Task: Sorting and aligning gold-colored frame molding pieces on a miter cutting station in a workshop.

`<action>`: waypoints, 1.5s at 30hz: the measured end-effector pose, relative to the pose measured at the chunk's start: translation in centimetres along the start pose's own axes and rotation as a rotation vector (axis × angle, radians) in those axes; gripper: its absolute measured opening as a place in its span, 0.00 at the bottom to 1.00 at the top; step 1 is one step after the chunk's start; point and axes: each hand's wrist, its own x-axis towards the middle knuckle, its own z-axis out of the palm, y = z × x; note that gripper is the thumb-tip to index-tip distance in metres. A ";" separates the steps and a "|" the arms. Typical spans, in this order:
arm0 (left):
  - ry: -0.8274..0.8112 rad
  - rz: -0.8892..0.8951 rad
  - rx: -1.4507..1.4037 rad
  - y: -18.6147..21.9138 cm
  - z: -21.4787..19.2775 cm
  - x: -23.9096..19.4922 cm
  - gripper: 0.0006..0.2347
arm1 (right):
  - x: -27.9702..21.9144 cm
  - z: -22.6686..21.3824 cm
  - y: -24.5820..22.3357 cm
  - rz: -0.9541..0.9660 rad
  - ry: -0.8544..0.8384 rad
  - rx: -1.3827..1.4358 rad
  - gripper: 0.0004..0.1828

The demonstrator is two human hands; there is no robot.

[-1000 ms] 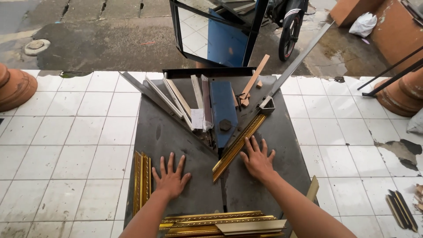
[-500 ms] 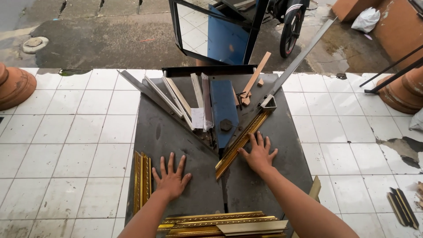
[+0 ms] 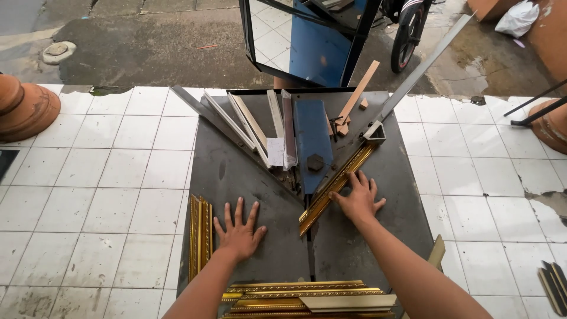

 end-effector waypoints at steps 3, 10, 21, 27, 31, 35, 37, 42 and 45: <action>0.030 -0.008 -0.002 0.0 -1.0 1.8 0.26 | 1.3 -0.7 -1.4 -0.001 -0.002 0.028 0.34; 0.062 -0.012 0.007 -0.2 -1.4 4.1 0.26 | 3.1 -0.8 -2.0 -0.010 0.016 0.042 0.32; 0.005 -0.014 -0.016 0.1 0.9 -1.3 0.26 | -2.1 0.0 0.4 0.030 -0.004 0.014 0.33; 0.334 -0.018 -0.202 5.9 2.3 -4.0 0.21 | -5.6 -0.2 2.1 -0.116 0.003 -0.248 0.30; 0.540 0.182 -0.220 7.8 7.5 -3.8 0.23 | -6.0 -0.7 5.1 -0.359 0.193 -0.503 0.22; 0.624 0.165 -0.263 6.1 10.3 -4.2 0.04 | -4.4 -1.8 9.2 -0.677 0.117 -0.646 0.17; 0.616 0.167 -0.331 4.9 9.5 -5.2 0.03 | -3.4 -2.9 10.3 -0.707 -0.041 -0.636 0.20; 0.604 0.100 -0.539 2.1 6.8 -8.4 0.05 | -4.4 -5.4 10.3 -0.959 -0.249 -0.458 0.08; 0.665 -0.110 -0.740 0.6 4.0 -12.6 0.06 | -8.0 -5.0 7.0 -1.021 -0.060 -0.258 0.09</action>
